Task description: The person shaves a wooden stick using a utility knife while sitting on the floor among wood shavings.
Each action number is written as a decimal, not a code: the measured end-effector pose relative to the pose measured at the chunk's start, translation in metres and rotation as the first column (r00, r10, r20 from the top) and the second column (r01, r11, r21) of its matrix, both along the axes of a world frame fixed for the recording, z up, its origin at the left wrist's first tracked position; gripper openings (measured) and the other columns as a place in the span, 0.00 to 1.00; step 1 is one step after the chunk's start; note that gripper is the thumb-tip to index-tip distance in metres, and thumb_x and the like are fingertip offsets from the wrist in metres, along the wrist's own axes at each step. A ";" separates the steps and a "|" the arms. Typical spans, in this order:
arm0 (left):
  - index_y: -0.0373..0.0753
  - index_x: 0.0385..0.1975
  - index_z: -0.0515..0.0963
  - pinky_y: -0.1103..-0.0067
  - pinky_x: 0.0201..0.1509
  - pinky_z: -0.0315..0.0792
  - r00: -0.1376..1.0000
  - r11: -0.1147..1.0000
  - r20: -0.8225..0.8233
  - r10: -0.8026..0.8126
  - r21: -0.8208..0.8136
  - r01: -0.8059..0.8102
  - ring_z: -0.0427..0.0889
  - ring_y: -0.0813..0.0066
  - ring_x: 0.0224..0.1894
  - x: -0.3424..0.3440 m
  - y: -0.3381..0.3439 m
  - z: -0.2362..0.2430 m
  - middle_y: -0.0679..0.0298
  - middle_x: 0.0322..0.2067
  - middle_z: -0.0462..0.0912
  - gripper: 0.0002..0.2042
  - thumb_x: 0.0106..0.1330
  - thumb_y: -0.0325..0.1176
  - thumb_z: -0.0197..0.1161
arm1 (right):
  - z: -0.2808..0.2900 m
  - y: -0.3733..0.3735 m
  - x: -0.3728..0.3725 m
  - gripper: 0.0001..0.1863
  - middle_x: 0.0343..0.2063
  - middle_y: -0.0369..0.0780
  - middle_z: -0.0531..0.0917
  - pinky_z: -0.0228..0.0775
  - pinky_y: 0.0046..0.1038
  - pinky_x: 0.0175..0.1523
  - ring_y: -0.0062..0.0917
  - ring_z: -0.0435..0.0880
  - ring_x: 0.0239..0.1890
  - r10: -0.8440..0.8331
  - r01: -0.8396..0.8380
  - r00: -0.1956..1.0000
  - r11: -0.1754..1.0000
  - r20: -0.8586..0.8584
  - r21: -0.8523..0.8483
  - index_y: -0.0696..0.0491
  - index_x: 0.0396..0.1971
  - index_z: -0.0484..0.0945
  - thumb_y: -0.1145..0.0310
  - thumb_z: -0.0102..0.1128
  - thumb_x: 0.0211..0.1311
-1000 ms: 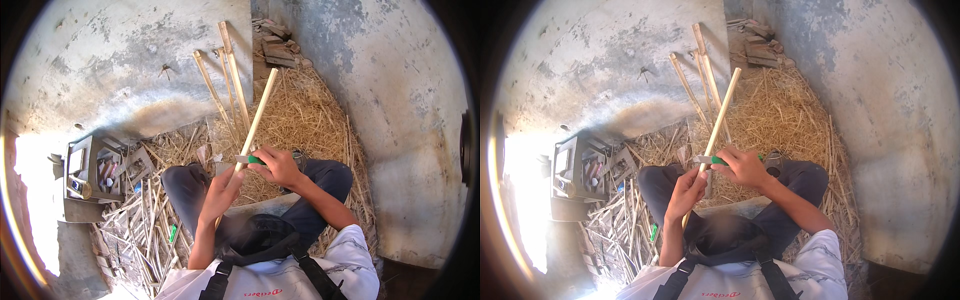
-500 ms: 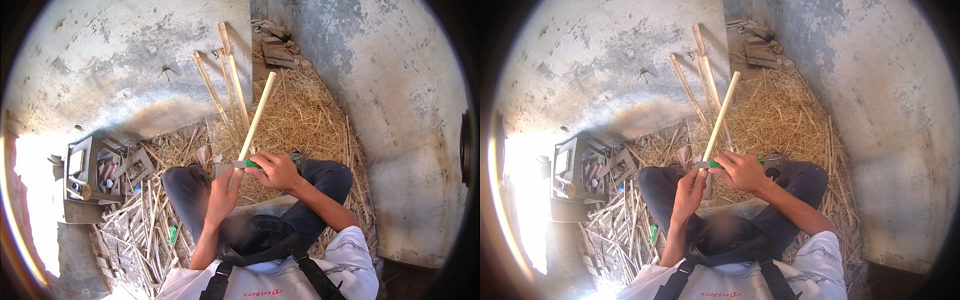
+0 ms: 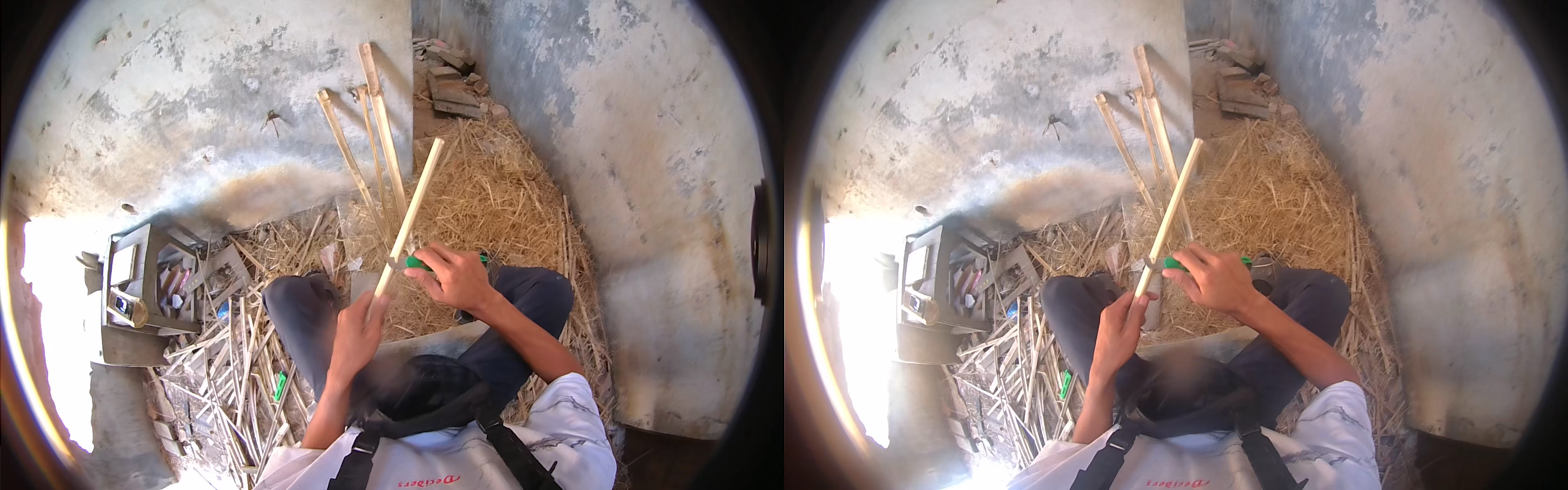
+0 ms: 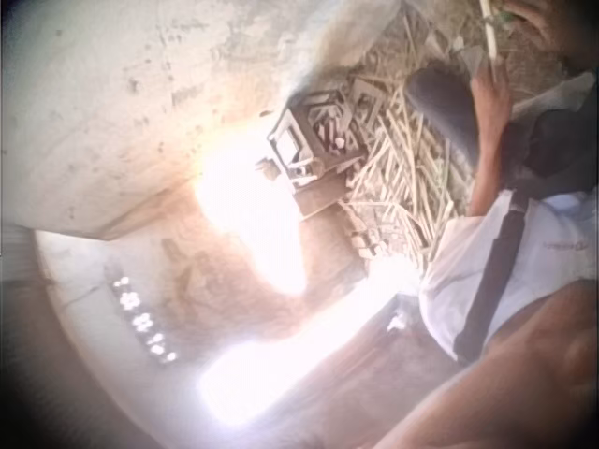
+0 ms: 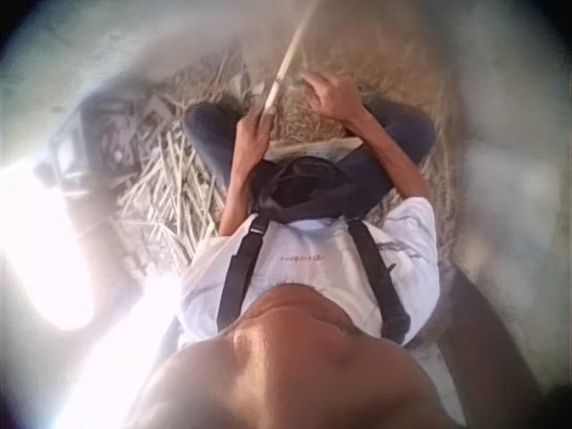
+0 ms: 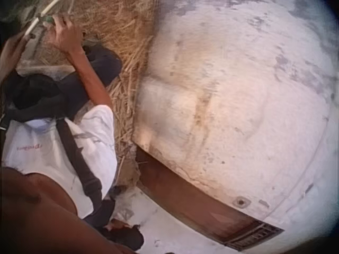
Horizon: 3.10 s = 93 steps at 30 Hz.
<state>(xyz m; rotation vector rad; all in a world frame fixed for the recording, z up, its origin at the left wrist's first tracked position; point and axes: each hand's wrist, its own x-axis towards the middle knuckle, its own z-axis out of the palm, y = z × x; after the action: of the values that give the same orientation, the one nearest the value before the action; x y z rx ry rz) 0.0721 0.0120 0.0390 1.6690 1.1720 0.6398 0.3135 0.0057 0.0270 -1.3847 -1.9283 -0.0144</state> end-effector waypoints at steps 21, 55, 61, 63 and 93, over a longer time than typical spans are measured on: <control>0.34 0.58 0.82 0.75 0.29 0.75 0.978 0.977 0.001 -0.210 -0.041 0.210 0.83 0.77 0.23 -0.030 -0.015 -0.032 0.63 0.23 0.82 0.18 0.83 0.43 0.61 | 0.023 0.023 0.048 0.16 0.23 0.26 0.77 0.55 0.19 0.27 0.08 0.68 0.23 -0.326 -0.236 0.485 0.844 -0.811 -0.481 0.55 0.50 0.90 0.58 0.72 0.75; 0.33 0.54 0.73 0.85 0.28 0.61 0.930 0.971 0.348 -0.118 -0.153 0.181 0.66 0.90 0.26 0.018 0.032 -0.015 0.71 0.29 0.79 0.14 0.86 0.40 0.59 | -0.013 -0.004 -0.008 0.14 0.31 0.39 0.85 0.76 0.38 0.27 0.37 0.88 0.25 0.104 -0.114 0.990 0.989 -0.097 -0.095 0.53 0.42 0.83 0.56 0.69 0.74; 0.34 0.60 0.67 0.84 0.27 0.61 0.908 0.959 0.409 -0.090 -0.210 0.190 0.65 0.90 0.25 0.018 0.030 -0.018 0.71 0.27 0.75 0.18 0.85 0.42 0.60 | -0.014 -0.005 -0.011 0.17 0.31 0.40 0.84 0.76 0.36 0.29 0.37 0.87 0.27 0.119 -0.130 0.988 0.985 -0.096 -0.115 0.55 0.43 0.84 0.56 0.72 0.71; 0.35 0.59 0.67 0.84 0.26 0.60 0.900 0.932 0.431 -0.071 -0.293 0.214 0.64 0.90 0.24 0.018 0.030 -0.011 0.72 0.26 0.73 0.18 0.85 0.43 0.60 | -0.010 -0.005 -0.011 0.15 0.31 0.40 0.85 0.77 0.36 0.29 0.37 0.87 0.26 0.118 -0.128 0.989 0.985 -0.083 -0.116 0.54 0.43 0.84 0.56 0.72 0.71; 0.37 0.43 0.75 0.75 0.29 0.62 0.970 0.981 0.227 -0.083 -0.151 0.120 0.67 0.84 0.26 0.008 0.018 -0.011 0.70 0.23 0.71 0.12 0.85 0.39 0.58 | 0.001 0.001 0.002 0.16 0.32 0.38 0.88 0.78 0.35 0.28 0.35 0.89 0.26 -0.029 0.024 0.995 0.998 -0.095 -0.062 0.52 0.41 0.85 0.53 0.71 0.73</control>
<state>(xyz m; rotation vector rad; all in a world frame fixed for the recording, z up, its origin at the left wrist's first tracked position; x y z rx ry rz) 0.0806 0.0297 0.0280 1.4682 0.9478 0.6289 0.3153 0.0068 0.0282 -1.4252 -1.8448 0.0970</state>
